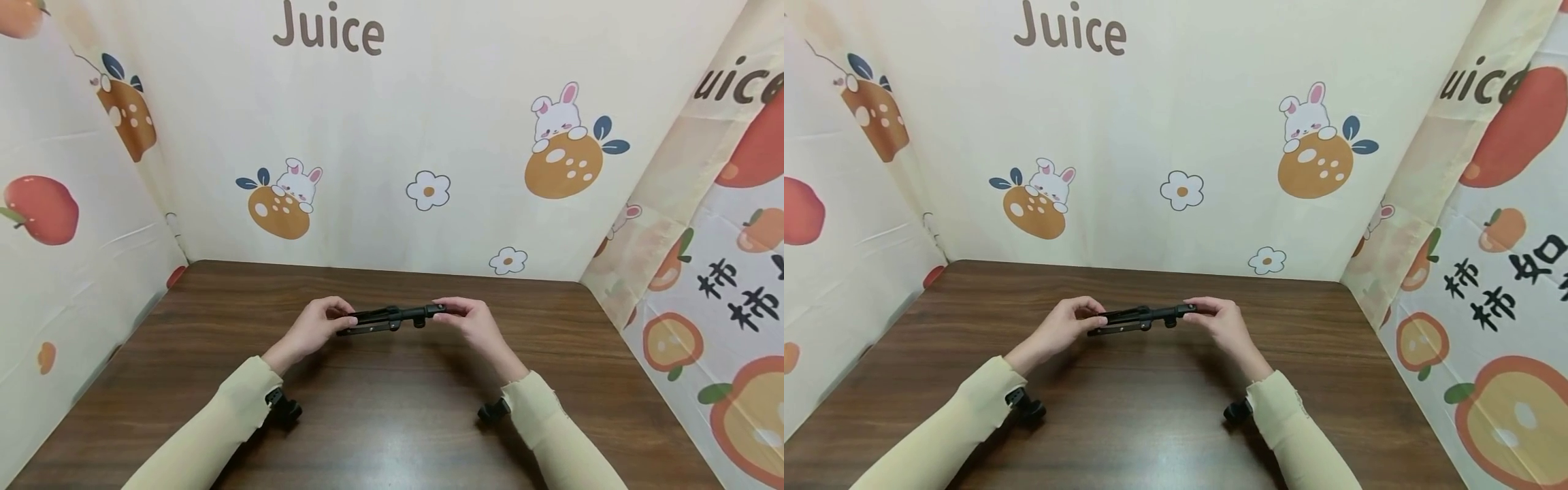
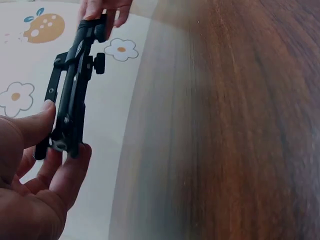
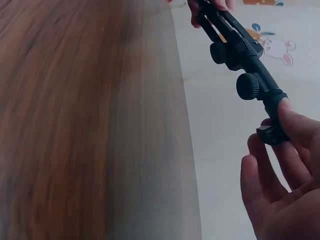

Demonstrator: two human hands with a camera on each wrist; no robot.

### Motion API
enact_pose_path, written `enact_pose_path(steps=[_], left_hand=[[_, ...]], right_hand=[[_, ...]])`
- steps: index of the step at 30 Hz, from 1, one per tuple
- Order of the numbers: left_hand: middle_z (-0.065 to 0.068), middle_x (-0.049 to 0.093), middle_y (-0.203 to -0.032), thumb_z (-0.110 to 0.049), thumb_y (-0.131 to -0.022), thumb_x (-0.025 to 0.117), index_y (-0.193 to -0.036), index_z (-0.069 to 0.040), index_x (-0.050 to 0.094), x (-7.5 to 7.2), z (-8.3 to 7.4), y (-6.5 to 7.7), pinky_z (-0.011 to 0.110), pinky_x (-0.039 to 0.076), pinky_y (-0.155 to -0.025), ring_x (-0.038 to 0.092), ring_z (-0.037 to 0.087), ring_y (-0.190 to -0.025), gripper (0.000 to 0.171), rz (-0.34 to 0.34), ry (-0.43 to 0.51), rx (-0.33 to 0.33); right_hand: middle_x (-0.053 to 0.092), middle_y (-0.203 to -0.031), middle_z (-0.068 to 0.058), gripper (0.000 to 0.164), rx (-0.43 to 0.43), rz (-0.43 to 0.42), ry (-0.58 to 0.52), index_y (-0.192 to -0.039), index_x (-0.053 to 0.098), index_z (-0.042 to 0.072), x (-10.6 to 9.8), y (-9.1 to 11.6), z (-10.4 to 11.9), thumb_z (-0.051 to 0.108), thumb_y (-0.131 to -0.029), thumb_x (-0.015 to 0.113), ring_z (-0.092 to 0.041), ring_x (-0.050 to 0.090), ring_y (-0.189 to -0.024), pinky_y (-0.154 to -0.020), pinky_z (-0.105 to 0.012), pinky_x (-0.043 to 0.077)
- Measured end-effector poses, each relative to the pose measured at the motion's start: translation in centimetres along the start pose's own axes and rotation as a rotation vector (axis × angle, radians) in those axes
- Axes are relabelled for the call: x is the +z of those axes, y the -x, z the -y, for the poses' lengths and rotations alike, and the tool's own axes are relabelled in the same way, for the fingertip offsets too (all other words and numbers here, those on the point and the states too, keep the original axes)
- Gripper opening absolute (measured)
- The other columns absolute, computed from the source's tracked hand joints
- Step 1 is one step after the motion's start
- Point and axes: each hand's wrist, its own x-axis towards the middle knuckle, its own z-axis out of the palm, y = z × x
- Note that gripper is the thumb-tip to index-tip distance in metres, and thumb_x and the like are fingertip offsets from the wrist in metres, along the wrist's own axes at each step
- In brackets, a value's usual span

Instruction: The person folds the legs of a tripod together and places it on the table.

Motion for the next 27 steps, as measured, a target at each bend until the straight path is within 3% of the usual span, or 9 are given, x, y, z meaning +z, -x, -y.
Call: enact_pose_path(steps=[4,11,21,27], left_hand=[[0.006,0.068,-0.101,-0.015,-0.09,0.075,-0.105,-0.006,0.072,0.3,0.2,-0.4,0.037,0.051,-0.074,0.06,0.021,-0.088,0.017,0.02,0.048,0.007],[0.004,0.069,-0.1,-0.008,-0.088,0.075,-0.104,-0.008,0.076,0.9,0.6,-1.0,0.034,0.051,-0.073,0.06,0.02,-0.085,0.016,0.028,0.067,-0.057],[0.002,0.07,-0.093,-0.003,-0.084,0.078,-0.103,-0.009,0.079,1.4,0.5,-1.6,0.033,0.048,-0.076,0.062,0.018,-0.088,0.019,0.019,0.016,-0.047],[-0.002,0.069,-0.092,-0.004,-0.084,0.078,-0.101,-0.012,0.08,1.7,0.9,-1.8,0.034,0.048,-0.08,0.061,0.016,-0.089,0.019,0.031,-0.024,-0.069]], right_hand=[[0.075,-0.098,-0.007,0.028,0.037,-0.007,0.068,-0.111,0.076,0.005,-0.6,0.1,-0.7,0.011,-0.083,0.081,-0.017,0.068,-0.087,-0.077,-0.027,0.051],[0.075,-0.096,-0.003,0.025,0.108,0.005,0.156,-0.106,0.078,0.011,-0.9,0.3,-1.6,0.012,-0.081,0.084,-0.017,0.067,-0.089,-0.075,-0.028,0.049],[0.074,-0.099,-0.005,0.027,0.185,0.011,0.138,-0.105,0.078,0.008,-0.9,0.3,-2.5,0.012,-0.079,0.085,-0.017,0.058,-0.086,-0.072,-0.029,0.044],[0.073,-0.101,-0.006,0.026,0.231,0.026,0.116,-0.105,0.078,0.007,-0.8,0.3,-2.7,0.012,-0.08,0.084,-0.016,0.061,-0.084,-0.073,-0.029,0.048]])
